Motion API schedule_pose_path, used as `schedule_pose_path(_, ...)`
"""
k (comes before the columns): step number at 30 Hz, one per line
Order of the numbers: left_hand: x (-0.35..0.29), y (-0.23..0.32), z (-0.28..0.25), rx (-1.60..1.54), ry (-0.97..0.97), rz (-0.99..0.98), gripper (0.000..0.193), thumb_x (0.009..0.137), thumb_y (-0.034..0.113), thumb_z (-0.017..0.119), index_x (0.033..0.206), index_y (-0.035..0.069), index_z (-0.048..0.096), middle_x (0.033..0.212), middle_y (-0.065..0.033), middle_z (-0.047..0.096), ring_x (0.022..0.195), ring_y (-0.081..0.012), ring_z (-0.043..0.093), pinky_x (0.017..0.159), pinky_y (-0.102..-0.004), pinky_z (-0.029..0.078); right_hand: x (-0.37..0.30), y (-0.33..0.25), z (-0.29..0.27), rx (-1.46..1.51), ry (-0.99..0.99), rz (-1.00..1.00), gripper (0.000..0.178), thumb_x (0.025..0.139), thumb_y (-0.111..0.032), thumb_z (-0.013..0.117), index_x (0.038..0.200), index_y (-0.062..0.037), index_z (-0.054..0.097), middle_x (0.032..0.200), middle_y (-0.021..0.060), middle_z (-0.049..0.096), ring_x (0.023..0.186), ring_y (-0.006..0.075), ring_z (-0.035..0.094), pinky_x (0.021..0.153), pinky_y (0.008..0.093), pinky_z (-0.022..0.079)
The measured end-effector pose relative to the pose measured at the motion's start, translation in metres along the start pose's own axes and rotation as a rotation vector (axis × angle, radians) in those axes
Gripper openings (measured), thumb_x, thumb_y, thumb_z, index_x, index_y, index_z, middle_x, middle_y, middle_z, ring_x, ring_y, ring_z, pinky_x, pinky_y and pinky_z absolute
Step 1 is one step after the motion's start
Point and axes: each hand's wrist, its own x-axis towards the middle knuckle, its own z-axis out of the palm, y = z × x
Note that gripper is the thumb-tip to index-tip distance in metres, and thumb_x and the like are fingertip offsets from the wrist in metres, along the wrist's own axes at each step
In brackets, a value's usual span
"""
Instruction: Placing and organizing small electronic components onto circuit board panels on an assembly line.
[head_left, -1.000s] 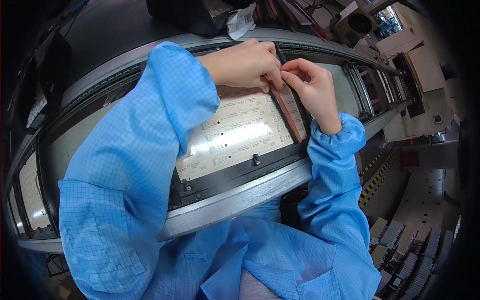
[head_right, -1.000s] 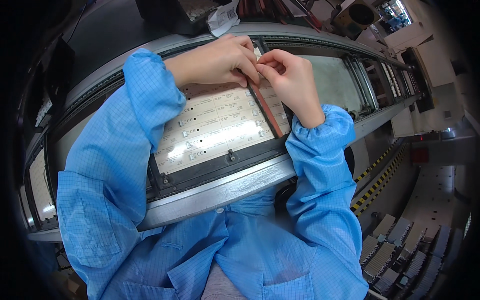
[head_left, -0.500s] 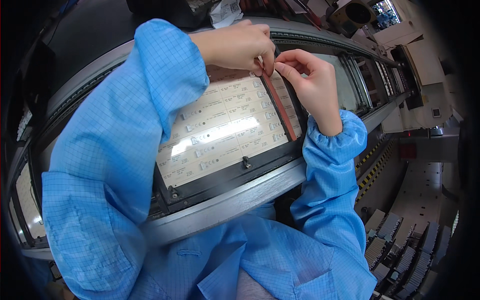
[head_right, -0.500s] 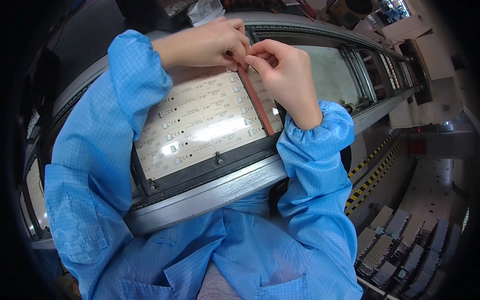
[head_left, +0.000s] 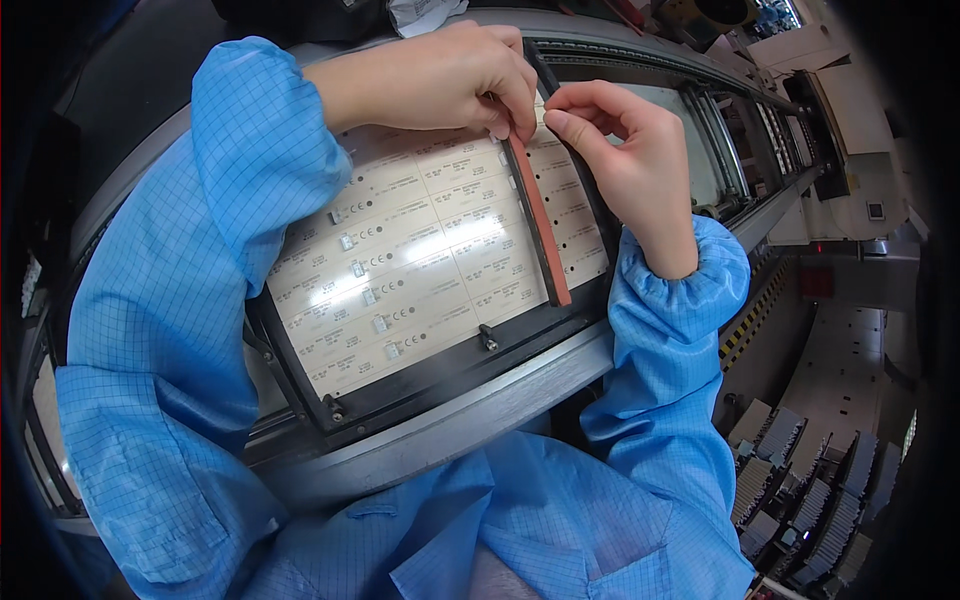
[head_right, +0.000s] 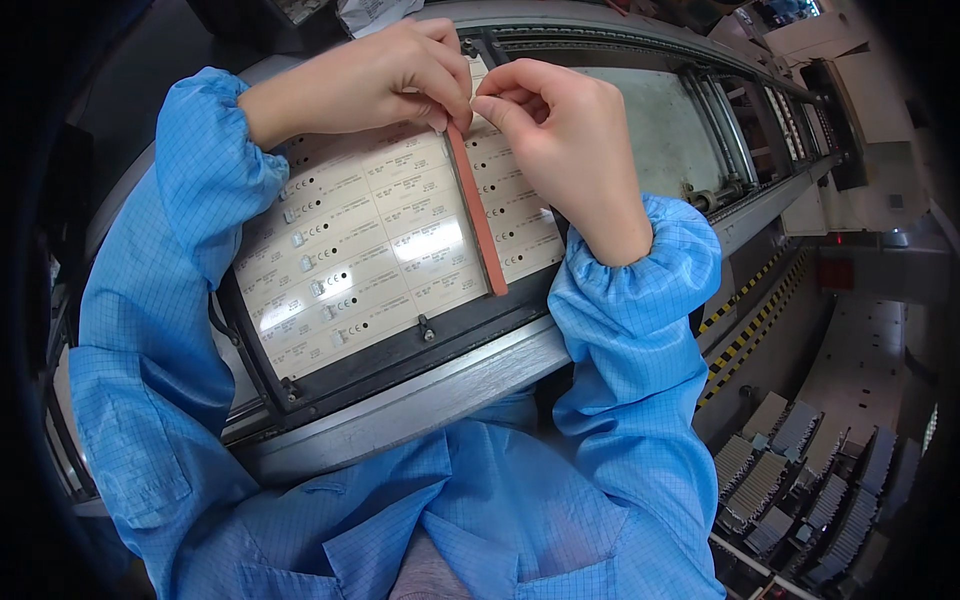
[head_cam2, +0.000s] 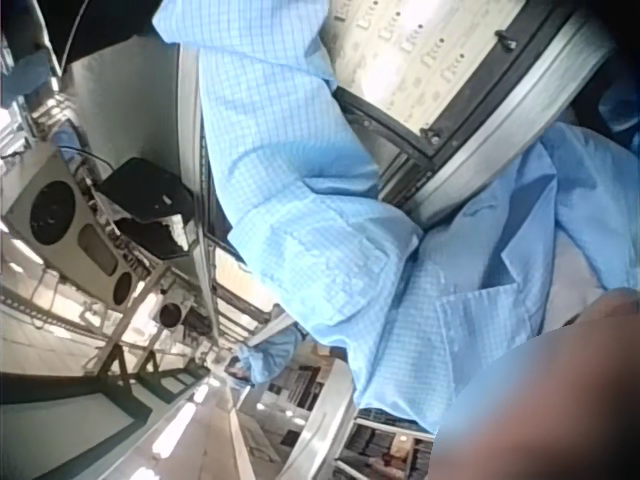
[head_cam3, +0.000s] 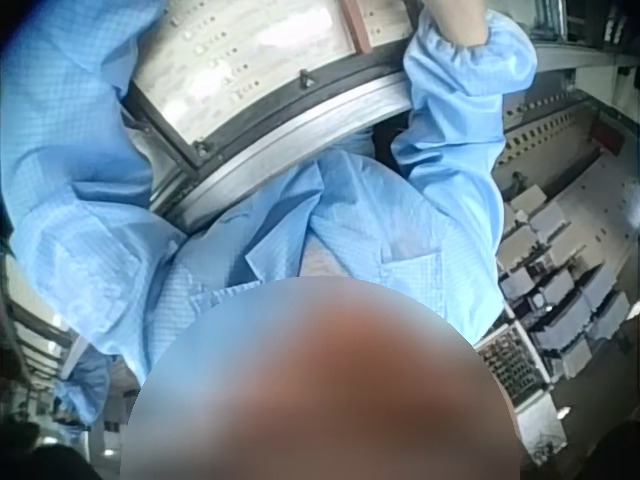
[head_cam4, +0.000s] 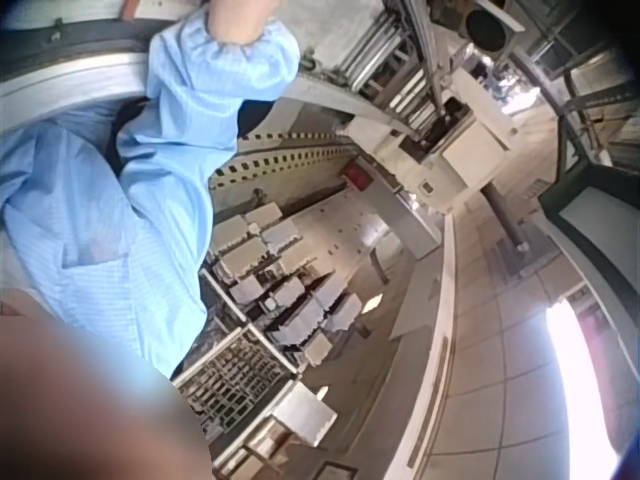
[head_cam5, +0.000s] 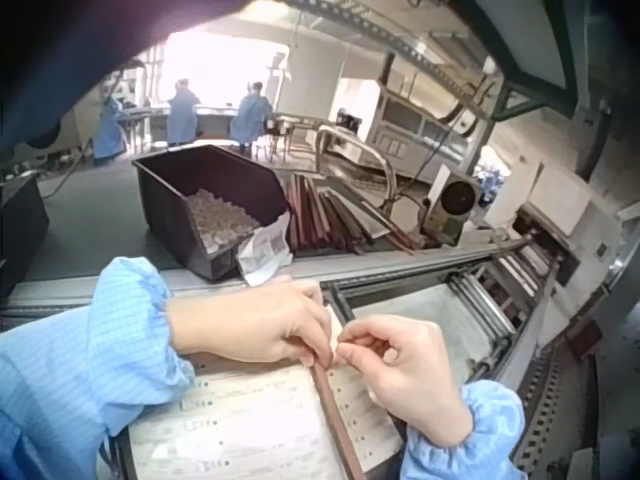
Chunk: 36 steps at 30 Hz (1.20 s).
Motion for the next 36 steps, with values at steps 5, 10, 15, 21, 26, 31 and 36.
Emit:
schedule_pose_path(5,-0.002,-0.008,-0.005,-0.095,-0.027,0.042,0.015,0.084,0.010,0.070,0.098,0.007,0.076,0.096,-0.0073,0.068,0.097,-0.0252,0.057,0.086,-0.0361,0.048,0.001,-0.001,0.001,-0.009,-0.018,0.005,0.015,0.089,-0.009,0.073,0.099,0.0018,0.072,0.083,0.0042,0.071,0.073,0.0081,0.064,0.068,0.0221,0.051)
schedule_pose_path(10,-0.003,0.009,-0.009,0.276,0.124,0.317,0.013,0.082,0.008,0.070,0.093,0.007,0.076,0.093,-0.0113,0.067,0.093,-0.0295,0.058,0.085,-0.0386,0.046,0.001,0.004,0.001,-0.037,-0.005,-0.010,0.015,0.089,-0.011,0.072,0.098,0.0010,0.073,0.083,0.0047,0.071,0.072,0.0088,0.064,0.068,0.0222,0.052)
schedule_pose_path(15,-0.002,0.003,0.004,-0.063,-0.001,-0.069,0.013,0.083,0.005,0.070,0.094,0.005,0.078,0.096,-0.0059,0.067,0.099,-0.0246,0.060,0.087,-0.0357,0.051,0.001,0.003,0.002,-0.051,-0.008,-0.012,0.015,0.089,-0.011,0.072,0.098,0.0004,0.073,0.082,0.0048,0.071,0.071,0.0095,0.063,0.068,0.0228,0.052)
schedule_pose_path(21,-0.002,0.002,0.004,-0.078,-0.018,-0.074,0.011,0.088,0.009,0.069,0.095,0.003,0.075,0.093,-0.0050,0.063,0.098,-0.0225,0.056,0.085,-0.0333,0.049,0.001,0.003,0.001,-0.049,-0.012,-0.024,0.015,0.089,-0.011,0.072,0.098,0.0006,0.073,0.083,0.0050,0.071,0.071,0.0097,0.063,0.068,0.0229,0.051)
schedule_pose_path(26,-0.001,-0.001,0.008,-0.076,0.012,-0.068,0.012,0.085,0.007,0.070,0.095,0.004,0.077,0.094,-0.0057,0.065,0.098,-0.0239,0.058,0.086,-0.0347,0.050,0.002,0.004,-0.004,-0.028,-0.047,-0.054,0.013,0.089,-0.009,0.072,0.097,0.0015,0.072,0.083,0.0054,0.071,0.072,0.0101,0.063,0.068,0.0230,0.051)
schedule_pose_path(31,0.000,-0.003,0.009,-0.109,0.030,-0.058,0.015,0.082,0.004,0.071,0.096,0.005,0.077,0.095,-0.0069,0.067,0.098,-0.0258,0.061,0.085,-0.0364,0.051,0.001,-0.002,-0.007,-0.023,-0.279,-0.175,0.014,0.084,-0.004,0.072,0.097,0.0015,0.071,0.083,0.0076,0.070,0.073,0.0134,0.064,0.068,0.0256,0.050)
schedule_pose_path(36,0.000,-0.002,0.009,-0.128,0.035,-0.057,0.016,0.080,0.001,0.071,0.094,0.003,0.077,0.094,-0.0089,0.068,0.093,-0.0276,0.065,0.083,-0.0367,0.053,0.000,-0.004,-0.004,-0.022,-0.361,-0.199,0.015,0.082,-0.003,0.073,0.095,0.0012,0.071,0.084,0.0091,0.069,0.073,0.0163,0.063,0.068,0.0274,0.050)
